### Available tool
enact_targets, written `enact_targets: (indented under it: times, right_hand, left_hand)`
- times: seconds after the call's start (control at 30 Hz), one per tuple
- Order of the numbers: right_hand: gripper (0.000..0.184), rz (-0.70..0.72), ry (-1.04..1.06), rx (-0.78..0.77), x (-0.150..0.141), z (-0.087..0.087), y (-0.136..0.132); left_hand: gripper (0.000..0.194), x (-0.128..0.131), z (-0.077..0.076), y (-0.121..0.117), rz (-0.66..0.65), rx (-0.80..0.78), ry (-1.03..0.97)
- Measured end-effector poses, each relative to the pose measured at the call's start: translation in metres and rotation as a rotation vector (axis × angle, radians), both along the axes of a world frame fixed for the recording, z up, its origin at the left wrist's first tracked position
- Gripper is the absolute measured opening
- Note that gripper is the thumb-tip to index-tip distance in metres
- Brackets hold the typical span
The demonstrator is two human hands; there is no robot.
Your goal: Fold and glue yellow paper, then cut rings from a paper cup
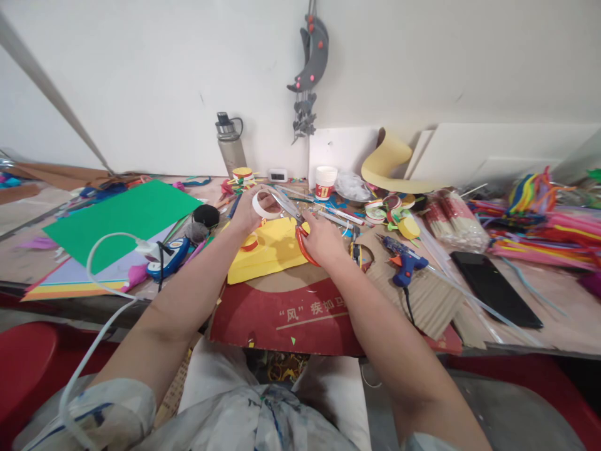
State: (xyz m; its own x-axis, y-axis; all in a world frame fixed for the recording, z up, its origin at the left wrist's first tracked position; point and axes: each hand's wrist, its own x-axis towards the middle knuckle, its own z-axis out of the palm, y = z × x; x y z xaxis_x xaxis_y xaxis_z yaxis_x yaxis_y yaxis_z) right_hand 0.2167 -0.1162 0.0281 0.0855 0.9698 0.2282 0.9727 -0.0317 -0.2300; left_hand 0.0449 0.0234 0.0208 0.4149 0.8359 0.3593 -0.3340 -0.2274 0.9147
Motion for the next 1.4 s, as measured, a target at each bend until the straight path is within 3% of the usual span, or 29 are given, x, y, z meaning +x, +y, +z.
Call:
enact_targets:
  times: [0.23,0.6,0.87,1.4]
  right_hand:
    - [0.045,-0.009,0.0,-0.01,0.0,-0.001,0.001]
    - [0.04,-0.022,-0.009,-0.015,-0.001,0.001,-0.001]
    - [0.042,-0.016,-0.005,-0.015,-0.002,0.002,-0.002]
    - [0.044,-0.019,-0.031,0.001,-0.002,0.002,-0.001]
  left_hand:
    - [0.056,0.0,-0.003,0.006,-0.007,0.016,-0.021]
    - [0.063,0.001,0.005,0.002,0.008,-0.001,-0.007]
    - [0.045,-0.004,0.017,-0.001,0.111,-0.049,-0.047]
    - [0.045,0.0,0.018,-0.008,0.036,-0.117,-0.011]
